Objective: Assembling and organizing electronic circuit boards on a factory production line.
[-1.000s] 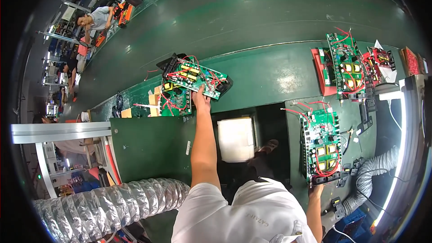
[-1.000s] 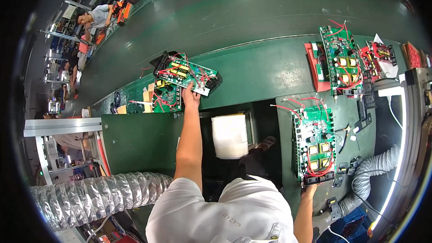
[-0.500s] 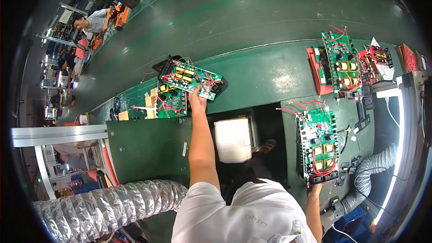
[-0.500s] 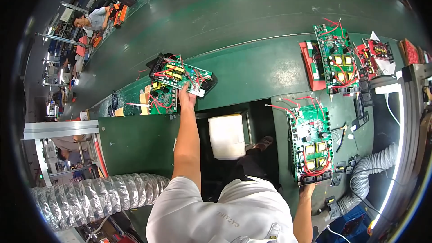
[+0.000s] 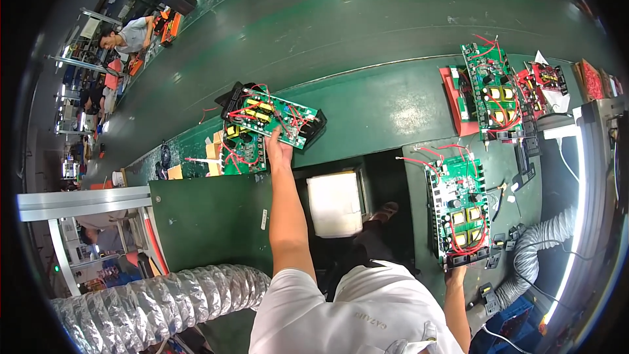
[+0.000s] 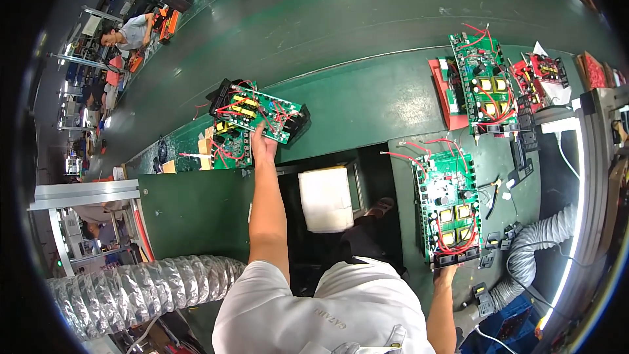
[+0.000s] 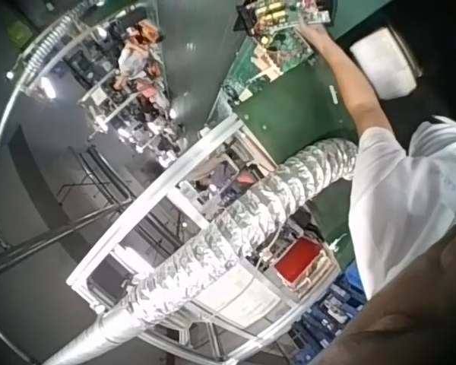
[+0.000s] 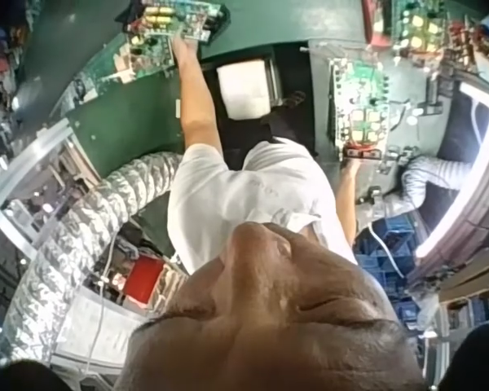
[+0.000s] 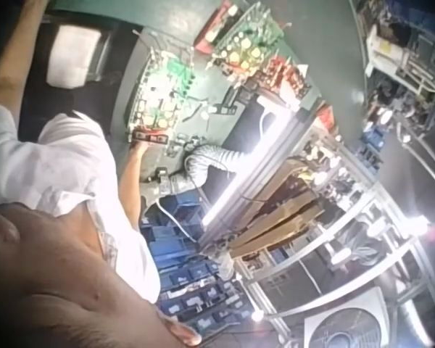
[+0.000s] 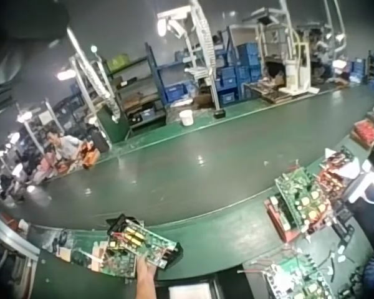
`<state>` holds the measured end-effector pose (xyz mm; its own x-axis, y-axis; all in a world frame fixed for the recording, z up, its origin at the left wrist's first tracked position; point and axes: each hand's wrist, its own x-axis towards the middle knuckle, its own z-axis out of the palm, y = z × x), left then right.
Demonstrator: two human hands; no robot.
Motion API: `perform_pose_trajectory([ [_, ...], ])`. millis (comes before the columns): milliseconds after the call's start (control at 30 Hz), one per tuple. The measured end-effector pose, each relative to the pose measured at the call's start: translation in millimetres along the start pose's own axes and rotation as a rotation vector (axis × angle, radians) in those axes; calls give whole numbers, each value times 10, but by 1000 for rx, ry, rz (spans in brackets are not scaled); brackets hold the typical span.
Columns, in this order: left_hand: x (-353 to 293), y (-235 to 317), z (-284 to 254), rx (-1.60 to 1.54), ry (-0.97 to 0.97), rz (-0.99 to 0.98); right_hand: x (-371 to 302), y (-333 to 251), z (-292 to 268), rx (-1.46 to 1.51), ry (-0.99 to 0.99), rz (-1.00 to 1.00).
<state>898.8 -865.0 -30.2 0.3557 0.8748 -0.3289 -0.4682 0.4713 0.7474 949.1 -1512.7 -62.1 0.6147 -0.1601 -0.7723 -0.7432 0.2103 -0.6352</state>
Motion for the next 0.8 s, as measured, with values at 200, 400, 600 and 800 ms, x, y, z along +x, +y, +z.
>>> perform_pose_trajectory([
  [200, -52, 91, 53, -60, -84, -18, -180, -141, 124, -46, -37, 69],
  [400, -385, 188, 493, -60, -225, 32, -98, -21, -85, -27, -55, 36],
  [600, -743, 269, 733, -30, -357, 21, -117, 118, -620, -155, -105, 204],
  [800, -1321, 305, 1095, 3, -531, -37, -298, 290, -755, -90, -58, 140],
])
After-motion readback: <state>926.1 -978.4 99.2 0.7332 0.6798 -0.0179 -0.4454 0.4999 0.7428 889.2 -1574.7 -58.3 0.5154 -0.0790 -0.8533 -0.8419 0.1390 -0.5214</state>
